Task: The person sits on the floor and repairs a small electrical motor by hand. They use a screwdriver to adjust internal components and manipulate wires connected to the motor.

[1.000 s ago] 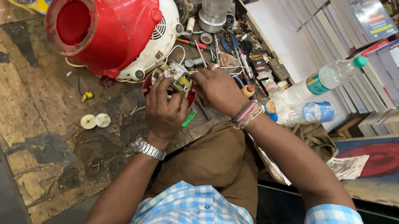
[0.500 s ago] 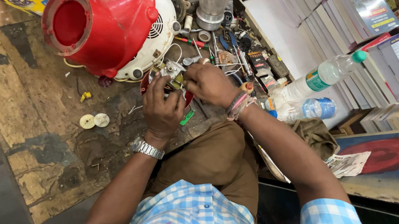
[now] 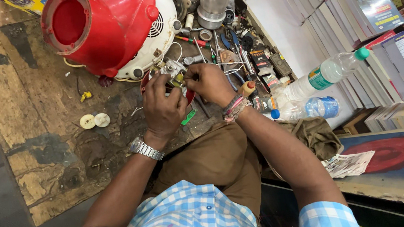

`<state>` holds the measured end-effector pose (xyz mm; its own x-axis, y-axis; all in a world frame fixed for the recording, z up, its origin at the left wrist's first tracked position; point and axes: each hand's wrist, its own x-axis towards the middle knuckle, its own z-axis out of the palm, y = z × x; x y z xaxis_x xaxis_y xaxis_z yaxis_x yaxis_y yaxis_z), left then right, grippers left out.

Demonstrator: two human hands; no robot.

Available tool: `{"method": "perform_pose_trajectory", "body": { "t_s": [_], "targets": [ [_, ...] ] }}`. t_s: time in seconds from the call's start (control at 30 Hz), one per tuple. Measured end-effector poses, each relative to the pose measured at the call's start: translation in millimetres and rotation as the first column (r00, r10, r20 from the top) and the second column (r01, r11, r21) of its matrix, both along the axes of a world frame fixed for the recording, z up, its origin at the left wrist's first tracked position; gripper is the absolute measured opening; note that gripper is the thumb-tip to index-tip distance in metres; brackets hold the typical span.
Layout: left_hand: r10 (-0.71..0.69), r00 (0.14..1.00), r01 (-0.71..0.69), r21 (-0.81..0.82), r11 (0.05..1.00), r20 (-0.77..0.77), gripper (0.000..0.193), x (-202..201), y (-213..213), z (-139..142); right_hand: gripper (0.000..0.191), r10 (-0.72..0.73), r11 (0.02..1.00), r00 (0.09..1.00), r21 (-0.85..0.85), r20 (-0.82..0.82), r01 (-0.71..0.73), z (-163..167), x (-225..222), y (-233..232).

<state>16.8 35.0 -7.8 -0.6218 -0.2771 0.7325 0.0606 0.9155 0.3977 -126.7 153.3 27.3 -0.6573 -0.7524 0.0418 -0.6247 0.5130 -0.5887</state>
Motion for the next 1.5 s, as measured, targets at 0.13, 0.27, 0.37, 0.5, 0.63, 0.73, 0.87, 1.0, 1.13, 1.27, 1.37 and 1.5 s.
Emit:
{"method": "perform_pose_trajectory", "body": {
  "t_s": [0.13, 0.27, 0.37, 0.5, 0.63, 0.73, 0.87, 1.0, 1.13, 1.27, 1.37, 1.5],
  "targets": [
    [-0.028, 0.999, 0.028, 0.015, 0.999, 0.026, 0.014, -0.2, -2.7, 7.4, 0.022, -0.051, 0.994, 0.997, 0.096, -0.058, 0.057, 3.6, 3.5, -3.6],
    [-0.023, 0.997, 0.024, -0.009, 1.000, 0.067, 0.015, 0.0, -4.6, 16.2, 0.022, -0.025, 0.995, 0.998, 0.092, -0.064, 0.031, 3.9, 4.7, -4.9],
    [-0.004, 0.992, 0.007, -0.029, 1.000, 0.124, 0.018, -1.2, -6.6, 23.7, 0.021, -0.014, 0.995, 0.996, 0.099, -0.091, 0.023, 1.6, 4.3, -6.3],
    [-0.010, 0.998, 0.016, -0.092, 0.996, 0.060, 0.025, -6.9, -11.9, 30.5, 0.022, -0.043, 0.993, 0.992, 0.102, -0.119, 0.055, -1.1, 3.1, -5.8],
    [-0.075, 0.989, 0.076, -0.008, 0.997, 0.127, 0.019, -11.8, -14.2, 29.9, 0.022, -0.013, 0.998, 1.000, 0.058, -0.024, 0.014, -1.6, 2.4, -3.8],
    [-0.063, 0.993, 0.065, -0.019, 0.998, 0.101, 0.018, -13.6, -14.1, 26.4, 0.021, 0.026, 0.997, 0.982, 0.080, -0.187, -0.011, -3.2, 6.5, -4.1],
    [-0.058, 0.993, 0.062, -0.032, 0.998, 0.106, 0.015, -16.6, -13.7, 22.8, 0.015, 0.024, 0.998, 0.937, 0.061, -0.347, -0.003, -6.2, 17.8, -4.6],
    [-0.111, 0.990, 0.111, 0.008, 0.994, 0.081, 0.018, -14.4, -15.0, 21.5, 0.014, 0.029, 0.998, 0.928, 0.055, -0.371, -0.009, -5.1, 23.2, -4.4],
    [-0.139, 0.988, 0.137, 0.035, 0.990, 0.066, 0.019, -13.5, -16.4, 22.2, 0.016, -0.031, 0.999, 0.922, 0.016, -0.385, 0.040, -6.6, 30.4, -4.1],
    [-0.122, 0.990, 0.121, 0.016, 0.992, 0.068, 0.020, -13.2, -14.9, 22.2, 0.015, -0.218, 0.968, 0.937, -0.185, -0.273, 0.171, -11.7, 41.4, 1.0],
    [-0.105, 0.992, 0.103, 0.026, 0.994, 0.066, 0.016, -13.9, -13.0, 21.5, 0.016, -0.337, 0.908, 0.941, -0.277, -0.038, 0.314, -14.3, 47.0, 6.4],
    [-0.112, 0.991, 0.109, 0.043, 0.993, 0.071, 0.015, -10.1, -13.1, 20.4, 0.015, -0.341, 0.885, 0.940, -0.340, -0.012, 0.317, -22.1, 62.4, 12.2]
  ]
}}
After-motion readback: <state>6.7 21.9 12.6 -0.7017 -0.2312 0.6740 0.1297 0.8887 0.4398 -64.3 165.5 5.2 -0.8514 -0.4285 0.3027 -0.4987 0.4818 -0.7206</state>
